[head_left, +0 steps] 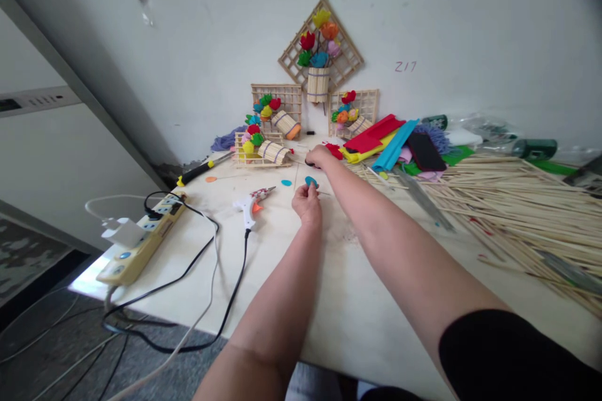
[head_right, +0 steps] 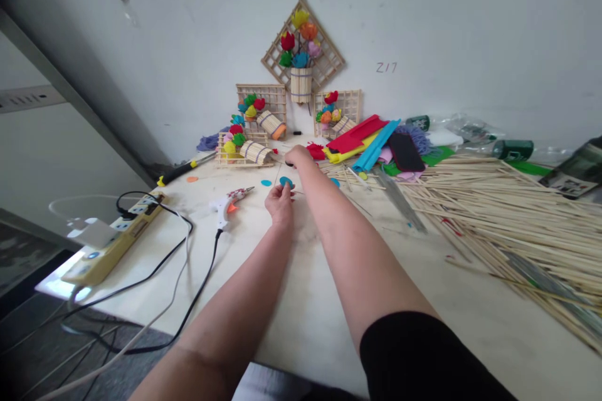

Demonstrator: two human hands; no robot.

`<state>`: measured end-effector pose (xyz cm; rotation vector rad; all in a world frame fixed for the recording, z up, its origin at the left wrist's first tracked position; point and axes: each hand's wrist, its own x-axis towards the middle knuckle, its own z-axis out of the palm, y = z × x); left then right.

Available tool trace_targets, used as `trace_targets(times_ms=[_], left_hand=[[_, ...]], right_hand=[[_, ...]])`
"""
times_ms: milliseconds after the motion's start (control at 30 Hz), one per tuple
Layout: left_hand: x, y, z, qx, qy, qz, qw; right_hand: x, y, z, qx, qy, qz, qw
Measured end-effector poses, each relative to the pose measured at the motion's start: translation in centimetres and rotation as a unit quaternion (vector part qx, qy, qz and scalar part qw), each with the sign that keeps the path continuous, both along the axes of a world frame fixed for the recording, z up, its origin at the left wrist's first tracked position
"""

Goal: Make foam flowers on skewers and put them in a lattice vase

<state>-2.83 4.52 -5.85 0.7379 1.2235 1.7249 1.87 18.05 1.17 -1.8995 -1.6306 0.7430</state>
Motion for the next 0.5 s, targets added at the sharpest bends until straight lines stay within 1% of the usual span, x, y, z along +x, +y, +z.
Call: trace_targets(times_ms=[33, 67, 167, 233, 333, 433, 500], left_hand=[[0.0, 0.0, 0.0, -0.001, 0.003, -0.003, 1.0], [0.0, 0.1, 0.0, -0.003, 0.006, -0.007, 1.0], [0.0, 0.1, 0.1, -0.006, 0.01, -0.022, 1.0], [0.0, 0.1, 0.2, -0.002, 0.011, -0.029, 1.0], [0.0, 0.0, 0.2, 0.004, 0.013, -0.032, 0.999], [0.1, 0.1, 0.0, 0.011, 0.025, -0.035, 0.999], [0.0, 0.2, -0.2, 0.016, 0.035, -0.037, 0.999]], right_hand=[[0.5, -0.1, 0.6, -0.046, 0.086, -0.016, 0.995], [1.1, -0.3, 1.2, -0.062, 0.117, -0.016, 0.991], [2.9, -1.3, 2.6, -0.08, 0.18, 0.006, 0.98], [4.2, -2.3, 3.1, -0.086, 0.216, 0.023, 0.972], [6.0, -3.9, 3.0, -0.072, 0.285, 0.048, 0.955], [7.3, -5.5, 2.6, -0.031, 0.392, 0.086, 0.915], [7.9, -6.2, 2.5, -0.02, 0.429, 0.094, 0.898]])
